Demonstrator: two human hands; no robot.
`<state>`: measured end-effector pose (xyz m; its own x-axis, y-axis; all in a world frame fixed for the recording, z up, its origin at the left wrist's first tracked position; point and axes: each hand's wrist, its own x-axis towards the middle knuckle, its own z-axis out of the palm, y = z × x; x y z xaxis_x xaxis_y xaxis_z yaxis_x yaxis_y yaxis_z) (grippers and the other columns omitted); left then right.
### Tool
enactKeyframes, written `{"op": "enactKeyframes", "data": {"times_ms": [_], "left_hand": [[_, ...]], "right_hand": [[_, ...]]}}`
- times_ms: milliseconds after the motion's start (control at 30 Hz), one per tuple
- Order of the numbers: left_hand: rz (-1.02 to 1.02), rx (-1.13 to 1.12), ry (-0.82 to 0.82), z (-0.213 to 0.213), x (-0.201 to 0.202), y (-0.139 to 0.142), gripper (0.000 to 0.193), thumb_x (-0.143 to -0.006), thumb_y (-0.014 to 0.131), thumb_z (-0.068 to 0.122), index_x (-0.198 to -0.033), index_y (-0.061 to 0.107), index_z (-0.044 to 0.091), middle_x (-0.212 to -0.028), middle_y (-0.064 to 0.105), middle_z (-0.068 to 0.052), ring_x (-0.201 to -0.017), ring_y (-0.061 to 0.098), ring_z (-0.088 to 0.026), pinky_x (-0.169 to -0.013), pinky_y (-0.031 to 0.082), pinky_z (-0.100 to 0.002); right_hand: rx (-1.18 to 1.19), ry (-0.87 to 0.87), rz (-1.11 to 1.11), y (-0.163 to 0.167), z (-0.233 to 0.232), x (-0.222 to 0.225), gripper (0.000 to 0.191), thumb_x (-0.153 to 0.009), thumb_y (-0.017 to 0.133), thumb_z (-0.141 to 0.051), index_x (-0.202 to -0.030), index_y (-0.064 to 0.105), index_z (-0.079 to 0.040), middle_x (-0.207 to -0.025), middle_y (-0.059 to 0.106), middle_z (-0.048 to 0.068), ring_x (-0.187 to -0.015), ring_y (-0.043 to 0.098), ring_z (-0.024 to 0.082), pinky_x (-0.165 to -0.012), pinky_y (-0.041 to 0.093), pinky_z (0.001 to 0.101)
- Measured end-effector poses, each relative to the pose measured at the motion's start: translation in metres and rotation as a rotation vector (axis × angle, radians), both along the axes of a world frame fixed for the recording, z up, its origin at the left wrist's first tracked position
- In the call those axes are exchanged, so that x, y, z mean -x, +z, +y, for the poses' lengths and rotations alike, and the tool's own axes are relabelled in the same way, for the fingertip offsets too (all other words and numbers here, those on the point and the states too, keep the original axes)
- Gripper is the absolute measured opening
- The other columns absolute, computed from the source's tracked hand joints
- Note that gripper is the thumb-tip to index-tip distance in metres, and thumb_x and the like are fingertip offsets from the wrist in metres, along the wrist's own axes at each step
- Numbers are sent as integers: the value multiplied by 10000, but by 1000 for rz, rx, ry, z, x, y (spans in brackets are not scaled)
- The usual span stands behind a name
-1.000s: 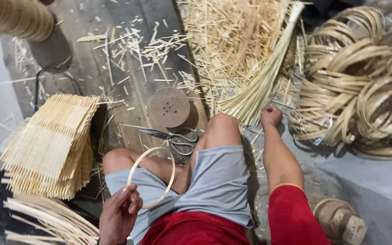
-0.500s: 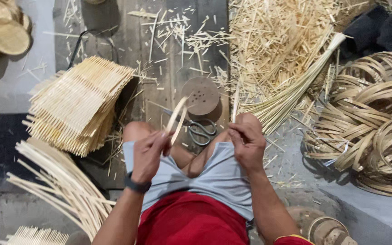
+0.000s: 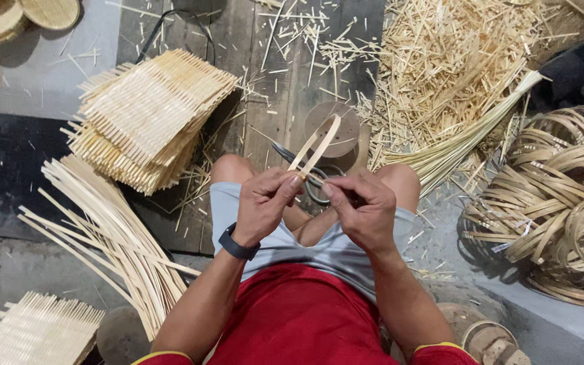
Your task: The person sits on the floor and bends thin bamboo strips into circular rings, joining the ends by hand. The person uses shears to trim the ends of the strips and places the finished rings on the floor.
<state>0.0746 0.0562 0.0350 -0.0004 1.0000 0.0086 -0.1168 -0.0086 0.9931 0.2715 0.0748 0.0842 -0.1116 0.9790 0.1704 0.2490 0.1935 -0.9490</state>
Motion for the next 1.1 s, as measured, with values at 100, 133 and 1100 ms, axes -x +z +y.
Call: {"op": "enactKeyframes", "data": {"times_ms": [100, 133, 1100], "left_hand": [[-31, 32, 1, -2, 3, 2, 225, -1021, 666, 163, -1145, 766, 5, -876, 680, -26, -703, 586, -57, -591, 481, -214], [-31, 31, 2, -1, 4, 2, 222, -1021, 671, 164, -1143, 769, 5, -873, 679, -27, -704, 585, -58, -595, 481, -215], [453, -102, -220, -1, 5, 0, 135, -914, 674, 21, -1023, 754, 13, -757, 604, -67, -647, 590, -130, -556, 453, -299]], "right_hand": [[20, -36, -22, 0, -6, 4, 59, -887, 792, -40, -942, 777, -26, -744, 577, -14, -648, 488, 61, -576, 367, 228], [33, -28, -11, 0, -7, 4, 53, -880, 793, -45, -925, 771, -27, -746, 578, -15, -642, 486, 58, -569, 362, 227], [-292, 209, -560, 27, 22, 11, 196, -829, 797, -197, -959, 733, -65, -935, 688, 120, -890, 635, 307, -785, 502, 440]]}}
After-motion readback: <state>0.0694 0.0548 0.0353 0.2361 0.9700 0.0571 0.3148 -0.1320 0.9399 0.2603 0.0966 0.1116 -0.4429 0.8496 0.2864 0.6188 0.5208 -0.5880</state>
